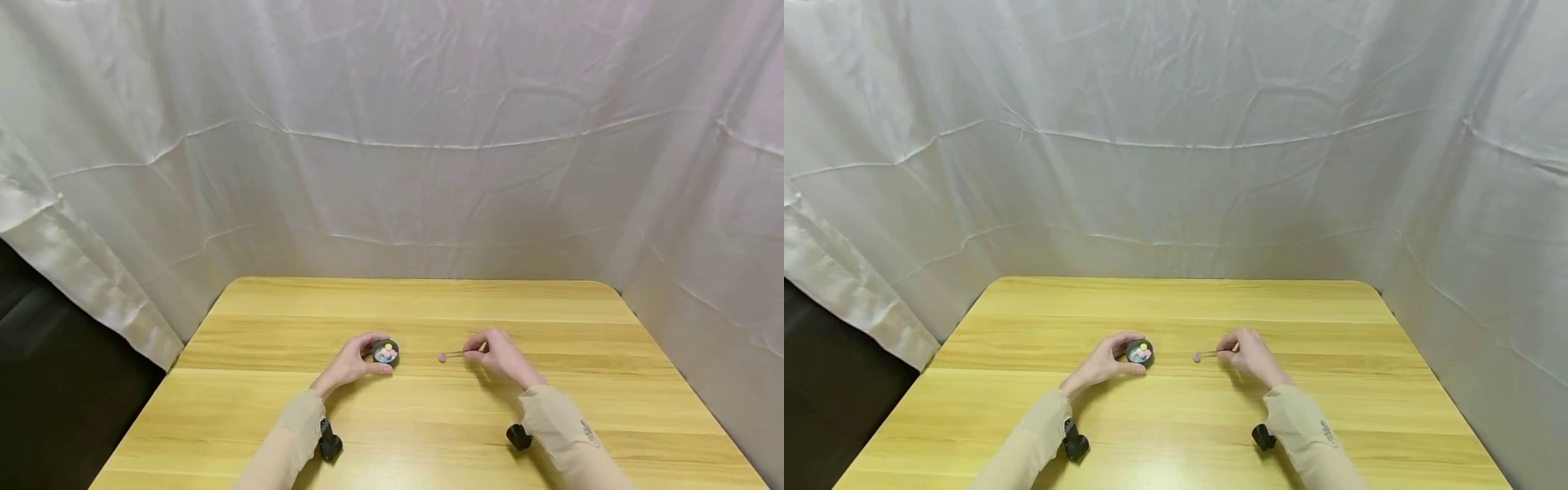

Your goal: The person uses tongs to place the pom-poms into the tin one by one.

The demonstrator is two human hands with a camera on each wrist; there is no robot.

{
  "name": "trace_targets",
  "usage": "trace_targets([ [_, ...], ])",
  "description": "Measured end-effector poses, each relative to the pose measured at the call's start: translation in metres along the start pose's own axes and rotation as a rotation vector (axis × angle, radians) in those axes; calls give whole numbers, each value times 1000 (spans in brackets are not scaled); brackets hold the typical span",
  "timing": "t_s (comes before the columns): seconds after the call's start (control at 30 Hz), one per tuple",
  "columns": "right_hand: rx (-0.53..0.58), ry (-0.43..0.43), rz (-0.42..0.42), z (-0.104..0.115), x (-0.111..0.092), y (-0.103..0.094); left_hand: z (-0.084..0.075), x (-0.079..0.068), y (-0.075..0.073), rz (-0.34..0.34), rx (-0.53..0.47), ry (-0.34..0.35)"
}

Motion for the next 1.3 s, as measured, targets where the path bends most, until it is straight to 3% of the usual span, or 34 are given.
trace_targets([
  [0.5,-76,-16,-64,2,1,10,0,0,0,7,-9,10],
  [0.83,-14,15,-114,13,6,12,-1,0,0,4,0,9],
  [1.1,94,-51,-117,41,19,33,0,0,0,3,12,6],
  [1.3,114,-92,-100,52,27,53,-1,0,0,-3,9,17],
])
Point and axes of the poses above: each hand's wrist, its own x-axis towards the middle knuckle, its own y-axis out of the palm, z = x × y, the point moved 2 cm from there along x, towards the middle knuckle, and after that the axes turned 9 degrees about x, right-handed, at the moved point
